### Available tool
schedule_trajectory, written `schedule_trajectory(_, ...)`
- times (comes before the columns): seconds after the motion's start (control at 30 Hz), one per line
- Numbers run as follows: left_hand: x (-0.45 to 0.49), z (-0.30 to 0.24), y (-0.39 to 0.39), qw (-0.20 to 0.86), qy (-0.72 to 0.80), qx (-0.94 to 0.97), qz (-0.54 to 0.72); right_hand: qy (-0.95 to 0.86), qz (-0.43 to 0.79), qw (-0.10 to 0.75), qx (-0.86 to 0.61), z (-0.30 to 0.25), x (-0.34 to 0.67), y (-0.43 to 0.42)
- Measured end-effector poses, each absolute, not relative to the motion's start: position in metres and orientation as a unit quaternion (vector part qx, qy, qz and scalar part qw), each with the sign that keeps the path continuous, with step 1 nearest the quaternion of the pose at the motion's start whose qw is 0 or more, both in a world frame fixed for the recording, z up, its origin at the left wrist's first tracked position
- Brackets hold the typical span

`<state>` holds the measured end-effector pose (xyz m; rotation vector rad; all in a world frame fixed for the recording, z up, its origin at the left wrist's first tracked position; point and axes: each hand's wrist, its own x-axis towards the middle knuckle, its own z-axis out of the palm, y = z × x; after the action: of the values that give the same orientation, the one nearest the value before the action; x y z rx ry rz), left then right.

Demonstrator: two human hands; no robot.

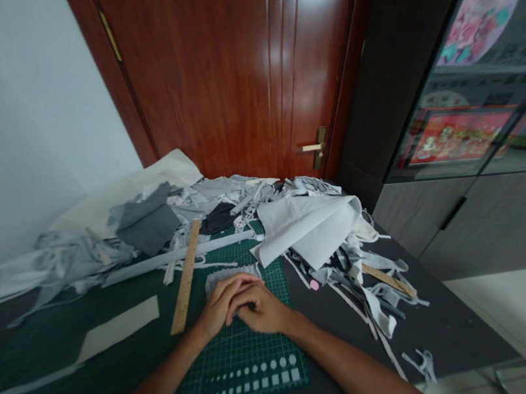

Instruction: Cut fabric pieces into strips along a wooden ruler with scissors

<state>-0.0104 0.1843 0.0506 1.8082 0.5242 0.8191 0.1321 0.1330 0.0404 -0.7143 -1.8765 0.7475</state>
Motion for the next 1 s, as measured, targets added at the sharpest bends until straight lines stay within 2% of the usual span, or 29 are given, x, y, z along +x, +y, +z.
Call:
schedule_trajectory(0.07,-0.004,0.049,0.186,0.518,0.253,0.720,0.386,-0.750,0.256,0.514,-0.328,0.039,0.131,0.136)
schedule_trajectory(0.13,0.000,0.046,0.187,0.530,0.274,0.687,0.415,-0.760,0.233,0.511,-0.326,0.040,0.129,0.137)
schedule_trajectory(0.3,-0.003,0.040,0.183,0.606,0.277,0.587,0.459,-0.806,0.233,0.449,-0.309,0.042,0.116,0.134)
schedule_trajectory(0.43,-0.006,0.045,0.184,0.608,0.294,0.578,0.458,-0.831,0.281,0.401,-0.264,0.044,0.113,0.135)
schedule_trajectory(0.57,-0.009,0.053,0.198,0.552,0.311,0.634,0.444,-0.858,0.285,0.359,-0.230,0.040,0.123,0.139)
schedule_trajectory(0.77,-0.019,0.044,0.213,0.386,0.338,0.743,0.430,-0.833,0.216,0.394,-0.322,0.039,0.165,0.152)
schedule_trajectory(1.0,-0.022,0.018,0.219,0.274,0.311,0.843,0.344,-0.852,0.205,0.337,-0.344,0.040,0.183,0.154)
